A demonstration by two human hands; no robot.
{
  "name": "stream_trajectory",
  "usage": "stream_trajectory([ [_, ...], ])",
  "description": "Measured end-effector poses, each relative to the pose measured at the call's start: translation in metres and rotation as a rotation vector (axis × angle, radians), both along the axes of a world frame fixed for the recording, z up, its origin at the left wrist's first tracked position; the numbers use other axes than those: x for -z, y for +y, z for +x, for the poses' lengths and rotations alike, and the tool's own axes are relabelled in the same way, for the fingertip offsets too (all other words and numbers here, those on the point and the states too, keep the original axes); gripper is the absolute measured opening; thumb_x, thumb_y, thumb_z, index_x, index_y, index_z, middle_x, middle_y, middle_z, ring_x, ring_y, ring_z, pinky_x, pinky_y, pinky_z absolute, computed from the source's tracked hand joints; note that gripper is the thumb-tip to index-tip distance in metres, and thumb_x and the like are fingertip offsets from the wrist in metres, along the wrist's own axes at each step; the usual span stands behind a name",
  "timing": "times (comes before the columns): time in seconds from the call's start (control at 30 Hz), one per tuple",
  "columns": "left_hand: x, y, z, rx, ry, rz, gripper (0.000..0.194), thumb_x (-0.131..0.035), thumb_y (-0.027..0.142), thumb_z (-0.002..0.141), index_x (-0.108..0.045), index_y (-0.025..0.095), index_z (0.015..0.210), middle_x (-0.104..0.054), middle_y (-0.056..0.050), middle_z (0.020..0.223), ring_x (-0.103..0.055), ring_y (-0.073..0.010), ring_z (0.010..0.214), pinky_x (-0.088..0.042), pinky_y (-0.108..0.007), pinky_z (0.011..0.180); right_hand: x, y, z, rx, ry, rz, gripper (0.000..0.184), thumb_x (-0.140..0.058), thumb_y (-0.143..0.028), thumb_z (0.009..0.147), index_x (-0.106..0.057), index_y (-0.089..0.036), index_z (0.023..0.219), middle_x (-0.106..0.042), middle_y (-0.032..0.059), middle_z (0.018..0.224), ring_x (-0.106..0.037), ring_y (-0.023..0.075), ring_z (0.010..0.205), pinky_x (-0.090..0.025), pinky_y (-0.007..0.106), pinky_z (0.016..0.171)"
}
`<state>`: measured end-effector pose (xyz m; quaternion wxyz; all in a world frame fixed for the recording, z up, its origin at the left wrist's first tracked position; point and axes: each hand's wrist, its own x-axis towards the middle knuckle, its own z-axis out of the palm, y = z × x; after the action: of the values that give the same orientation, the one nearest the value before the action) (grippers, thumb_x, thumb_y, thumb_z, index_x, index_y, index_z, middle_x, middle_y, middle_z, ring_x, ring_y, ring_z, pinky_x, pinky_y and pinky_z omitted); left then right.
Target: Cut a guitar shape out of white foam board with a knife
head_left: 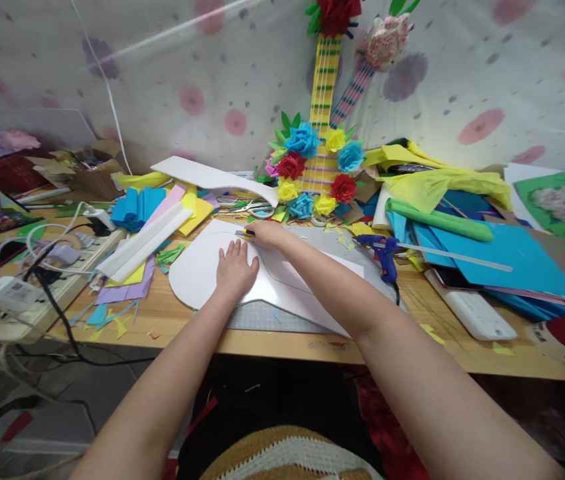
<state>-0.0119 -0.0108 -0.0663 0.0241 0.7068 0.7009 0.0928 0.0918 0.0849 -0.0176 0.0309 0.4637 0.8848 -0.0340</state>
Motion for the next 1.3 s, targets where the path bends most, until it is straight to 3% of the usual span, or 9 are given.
stream_trajectory([
  [0.2, 0.000, 0.000, 0.001, -0.002, 0.007, 0.004, 0.061, -0.027, 0.042, 0.088, -0.035, 0.009, 0.138, -0.030, -0.011, 0.147, -0.022, -0.0238, 0.138, -0.014, -0.047, 0.113, -0.003, 0.000, -0.004, -0.002, -0.057, 0.007, 0.035, -0.040, -0.031, 0.089, -0.056, -0.021, 0.119, -0.063, 0.0101, 0.117, -0.059, 0.0229, 0.102, -0.045, 0.031, 0.078],
  [0.37, 0.000, 0.001, 0.001, 0.007, -0.002, -0.002, 0.061, -0.027, 0.041, 0.088, -0.034, 0.009, 0.139, -0.030, -0.012, 0.148, -0.022, -0.0245, 0.138, -0.014, -0.048, 0.113, -0.017, -0.008, -0.013, -0.024, -0.148, 0.040, 0.036, -0.038, -0.021, 0.089, -0.056, -0.016, 0.120, -0.062, 0.0130, 0.117, -0.058, 0.0243, 0.106, -0.045, 0.033, 0.081],
  [0.57, -0.001, 0.000, 0.001, 0.000, 0.000, 0.006, 0.061, -0.026, 0.043, 0.088, -0.034, 0.010, 0.139, -0.030, -0.011, 0.147, -0.023, -0.0245, 0.138, -0.015, -0.048, 0.112, -0.034, -0.011, -0.019, -0.022, -0.255, -0.021, 0.035, -0.043, -0.019, 0.087, -0.057, -0.015, 0.119, -0.060, 0.0145, 0.120, -0.057, 0.0236, 0.108, -0.046, 0.033, 0.083],
  [0.73, 0.001, 0.001, 0.000, -0.012, 0.010, -0.003, 0.061, -0.027, 0.043, 0.088, -0.035, 0.010, 0.138, -0.029, -0.010, 0.148, -0.021, -0.0238, 0.138, -0.014, -0.048, 0.113, -0.037, -0.012, -0.009, -0.007, -0.277, -0.059, 0.033, -0.044, -0.019, 0.086, -0.060, -0.015, 0.115, -0.061, 0.0140, 0.119, -0.058, 0.0241, 0.108, -0.046, 0.033, 0.083],
  [1.0, 0.004, 0.003, -0.001, -0.010, 0.015, 0.014, 0.061, -0.027, 0.043, 0.087, -0.036, 0.010, 0.138, -0.030, -0.010, 0.147, -0.023, -0.0241, 0.138, -0.015, -0.047, 0.113, -0.039, -0.022, -0.001, 0.003, -0.249, -0.149, 0.033, -0.047, -0.013, 0.083, -0.060, -0.007, 0.114, -0.066, 0.0178, 0.106, -0.066, 0.0209, 0.085, -0.048, 0.028, 0.077],
  [1.3, 0.004, 0.003, 0.000, -0.011, 0.014, 0.005, 0.061, -0.026, 0.043, 0.087, -0.035, 0.011, 0.139, -0.029, -0.010, 0.148, -0.022, -0.0234, 0.138, -0.015, -0.047, 0.112, -0.045, -0.030, 0.003, 0.014, -0.269, -0.198, 0.032, -0.045, -0.012, 0.084, -0.062, -0.005, 0.110, -0.070, 0.0178, 0.091, -0.067, 0.0213, 0.079, -0.047, 0.029, 0.077],
])
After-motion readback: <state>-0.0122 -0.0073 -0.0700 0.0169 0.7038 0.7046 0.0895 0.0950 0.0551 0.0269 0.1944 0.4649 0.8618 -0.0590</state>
